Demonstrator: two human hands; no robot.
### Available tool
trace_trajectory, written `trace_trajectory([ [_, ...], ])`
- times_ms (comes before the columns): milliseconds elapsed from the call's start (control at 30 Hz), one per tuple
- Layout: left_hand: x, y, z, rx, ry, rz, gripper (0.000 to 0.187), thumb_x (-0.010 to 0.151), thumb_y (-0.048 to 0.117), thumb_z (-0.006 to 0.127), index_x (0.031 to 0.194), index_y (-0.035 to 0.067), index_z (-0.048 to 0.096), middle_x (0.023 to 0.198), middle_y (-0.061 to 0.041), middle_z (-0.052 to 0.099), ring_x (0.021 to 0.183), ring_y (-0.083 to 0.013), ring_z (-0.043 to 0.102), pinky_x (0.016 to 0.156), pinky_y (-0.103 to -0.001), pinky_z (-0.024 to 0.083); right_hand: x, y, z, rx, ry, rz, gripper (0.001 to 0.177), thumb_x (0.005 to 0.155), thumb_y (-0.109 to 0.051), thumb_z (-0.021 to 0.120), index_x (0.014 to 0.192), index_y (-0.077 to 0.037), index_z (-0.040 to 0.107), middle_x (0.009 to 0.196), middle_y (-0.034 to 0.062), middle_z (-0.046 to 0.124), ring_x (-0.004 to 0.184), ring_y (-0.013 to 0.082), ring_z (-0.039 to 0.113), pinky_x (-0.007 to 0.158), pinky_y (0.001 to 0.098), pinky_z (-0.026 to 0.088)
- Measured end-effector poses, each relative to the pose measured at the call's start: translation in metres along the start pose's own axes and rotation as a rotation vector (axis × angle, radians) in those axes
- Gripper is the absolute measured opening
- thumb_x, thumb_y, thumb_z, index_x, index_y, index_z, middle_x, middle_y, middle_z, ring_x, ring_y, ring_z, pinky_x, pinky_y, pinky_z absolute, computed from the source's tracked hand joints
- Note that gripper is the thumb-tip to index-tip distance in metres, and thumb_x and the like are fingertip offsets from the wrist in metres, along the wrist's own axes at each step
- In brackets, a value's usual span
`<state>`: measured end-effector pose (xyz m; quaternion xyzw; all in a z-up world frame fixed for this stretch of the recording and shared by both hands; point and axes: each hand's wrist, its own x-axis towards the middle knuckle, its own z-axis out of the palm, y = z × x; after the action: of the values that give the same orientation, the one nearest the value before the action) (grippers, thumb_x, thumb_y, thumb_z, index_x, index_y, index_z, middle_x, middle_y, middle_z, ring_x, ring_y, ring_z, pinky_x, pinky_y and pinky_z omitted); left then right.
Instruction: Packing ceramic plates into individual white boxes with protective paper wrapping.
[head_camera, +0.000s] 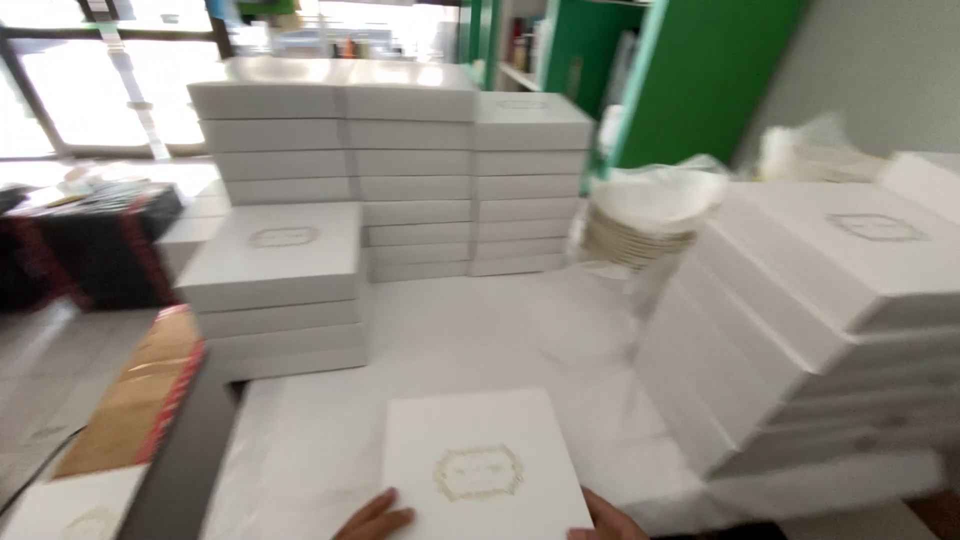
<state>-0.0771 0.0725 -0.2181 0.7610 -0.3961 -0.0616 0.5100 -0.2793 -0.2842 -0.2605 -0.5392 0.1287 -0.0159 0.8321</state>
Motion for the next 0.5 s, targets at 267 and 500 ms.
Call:
trace_trajectory([
  [267,0.071,0.254,-0.016,-0.139,0.311,0.444,0.067,0.058,0.022,0.096,0.12,0.009,0.074,0.139,-0.008,0.068,0.138,-0.0176,0.06,0.117,-0.031,0.046,-0.166,-0.257,0.106,0.05,0.662,-0.282,0.062,0.068,0.007,0.063,0.129,0.017,0.072,0.11,0.0397,0.077,0.088,0.0568,0.07,0.078,0.0634,0.052],
  [500,0.178,0.404,0.01,-0.133,-0.048,1.117,0.042,0.092,0.012,0.082,0.128,0.018,0.06,0.154,-0.021,0.049,0.157,-0.0496,0.038,0.128,-0.068,0.047,-0.217,-0.435,0.1,-0.088,0.749,-0.679,0.05,0.078,-0.034,0.05,0.122,-0.015,0.065,0.109,-0.0027,0.071,0.097,0.0117,0.066,0.081,0.023,0.048],
])
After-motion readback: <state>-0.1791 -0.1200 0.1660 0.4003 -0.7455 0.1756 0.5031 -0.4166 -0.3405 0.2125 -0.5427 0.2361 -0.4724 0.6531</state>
